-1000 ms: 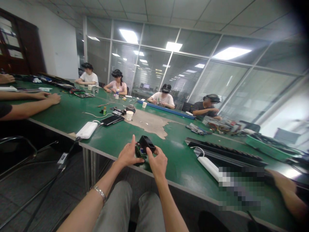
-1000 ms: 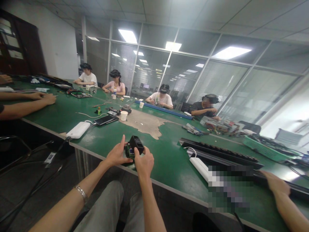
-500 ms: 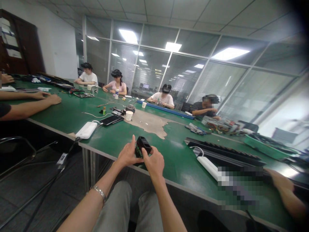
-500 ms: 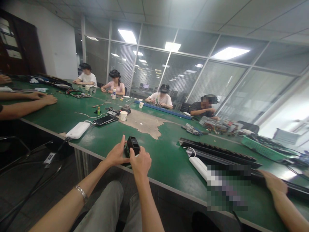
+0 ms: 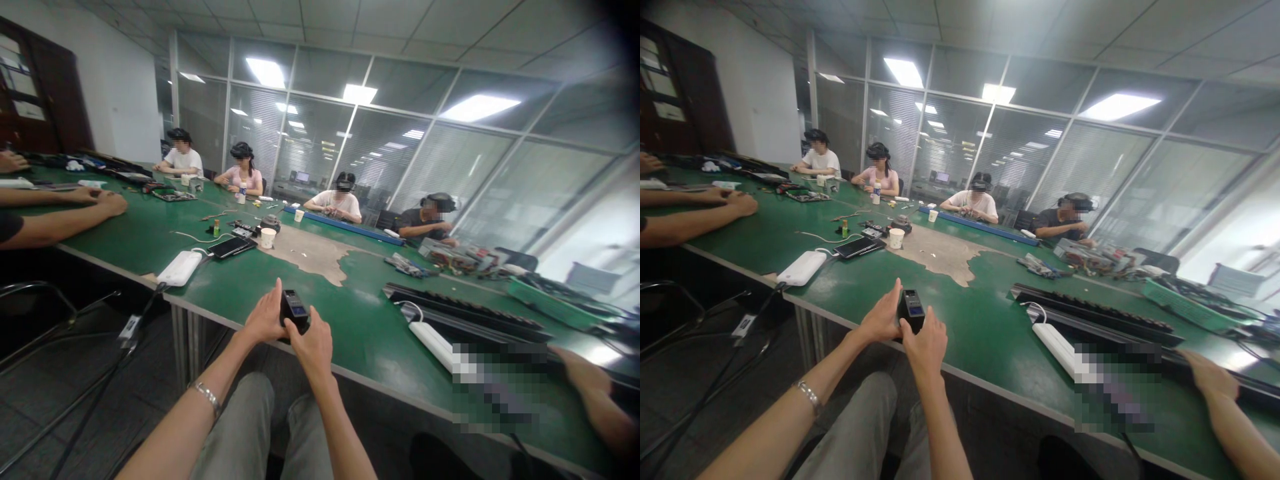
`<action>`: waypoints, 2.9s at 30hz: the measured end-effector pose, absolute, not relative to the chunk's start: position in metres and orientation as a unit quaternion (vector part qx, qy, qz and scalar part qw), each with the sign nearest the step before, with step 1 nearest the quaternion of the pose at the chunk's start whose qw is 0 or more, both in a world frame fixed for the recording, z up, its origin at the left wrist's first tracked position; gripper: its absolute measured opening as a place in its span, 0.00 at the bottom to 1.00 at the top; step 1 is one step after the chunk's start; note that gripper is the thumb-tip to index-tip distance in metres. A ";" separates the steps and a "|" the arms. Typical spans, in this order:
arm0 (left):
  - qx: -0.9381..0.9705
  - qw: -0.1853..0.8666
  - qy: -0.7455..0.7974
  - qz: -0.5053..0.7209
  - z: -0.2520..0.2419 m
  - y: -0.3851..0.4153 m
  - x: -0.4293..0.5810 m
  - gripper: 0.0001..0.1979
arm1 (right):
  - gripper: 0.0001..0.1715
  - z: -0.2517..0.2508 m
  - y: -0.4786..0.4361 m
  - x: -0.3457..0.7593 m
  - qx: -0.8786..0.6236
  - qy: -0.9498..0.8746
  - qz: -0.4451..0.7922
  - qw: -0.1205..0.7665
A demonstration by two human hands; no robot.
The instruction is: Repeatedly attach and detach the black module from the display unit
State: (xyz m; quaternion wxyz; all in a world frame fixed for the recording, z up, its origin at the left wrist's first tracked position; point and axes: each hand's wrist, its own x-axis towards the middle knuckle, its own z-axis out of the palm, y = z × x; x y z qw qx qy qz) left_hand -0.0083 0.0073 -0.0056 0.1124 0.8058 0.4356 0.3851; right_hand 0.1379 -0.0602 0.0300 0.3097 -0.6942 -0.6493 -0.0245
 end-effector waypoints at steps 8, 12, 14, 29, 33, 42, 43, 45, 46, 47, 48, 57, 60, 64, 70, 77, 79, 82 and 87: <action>0.803 0.084 0.455 0.375 0.003 0.001 -0.007 0.61 | 0.34 0.018 -0.052 0.130 -0.701 -0.621 -0.014 0.350; 0.805 0.072 0.460 0.368 0.005 -0.002 -0.006 0.61 | 0.27 0.015 -0.052 0.130 -0.692 -0.620 -0.016 0.370; 0.804 0.068 0.467 0.362 0.006 -0.002 -0.006 0.61 | 0.27 0.015 -0.051 0.130 -0.691 -0.615 -0.008 0.380; 0.792 0.118 0.477 0.363 0.004 0.000 -0.005 0.72 | 0.31 0.051 -0.031 0.161 -0.631 -0.568 -0.033 0.528; 0.792 0.123 0.473 0.366 0.005 0.001 -0.004 0.72 | 0.31 0.031 -0.027 0.179 -0.651 -0.558 -0.043 0.513; 0.794 0.113 0.484 0.349 0.008 -0.001 -0.001 0.70 | 0.30 0.006 -0.024 0.194 -0.693 -0.566 0.005 0.446; 0.794 0.114 0.484 0.349 0.008 -0.001 -0.001 0.70 | 0.29 0.007 -0.025 0.193 -0.699 -0.570 0.002 0.431; 0.794 0.117 0.484 0.348 0.009 -0.001 -0.001 0.69 | 0.29 0.007 -0.026 0.191 -0.714 -0.575 -0.009 0.399; 0.795 0.119 0.483 0.348 0.009 -0.001 -0.001 0.69 | 0.31 0.007 -0.026 0.190 -0.721 -0.576 -0.018 0.385; 0.795 0.121 0.483 0.348 0.008 -0.001 -0.001 0.69 | 0.33 0.006 -0.026 0.189 -0.728 -0.575 -0.027 0.373; 0.795 0.123 0.481 0.348 0.008 -0.001 -0.001 0.69 | 0.37 0.005 -0.026 0.189 -0.733 -0.574 -0.035 0.364; 0.802 0.130 0.471 0.344 0.003 0.006 -0.003 0.72 | 0.46 -0.001 -0.026 0.192 -0.711 -0.582 -0.051 0.392; 0.805 0.121 0.474 0.335 0.004 0.004 -0.003 0.71 | 0.42 -0.001 -0.027 0.192 -0.702 -0.586 -0.053 0.402; 0.799 0.119 0.477 0.345 0.005 0.001 -0.003 0.70 | 0.35 0.001 -0.030 0.192 -0.695 -0.592 -0.049 0.405; 0.790 0.125 0.484 0.355 0.006 -0.001 -0.002 0.68 | 0.28 0.005 -0.034 0.191 -0.689 -0.599 -0.031 0.407; 0.791 0.143 0.481 0.349 0.008 0.001 -0.004 0.68 | 0.30 0.015 -0.037 0.192 -0.698 -0.539 0.051 0.469; 0.788 0.145 0.484 0.351 0.007 0.001 -0.004 0.68 | 0.31 0.022 -0.038 0.191 -0.679 -0.525 0.083 0.507; 0.788 0.143 0.480 0.358 0.006 0.002 -0.005 0.68 | 0.31 0.036 -0.040 0.180 -0.659 -0.528 0.092 0.528; 0.789 0.136 0.470 0.371 0.004 0.001 -0.007 0.68 | 0.29 0.048 -0.043 0.153 -0.670 -0.576 0.032 0.467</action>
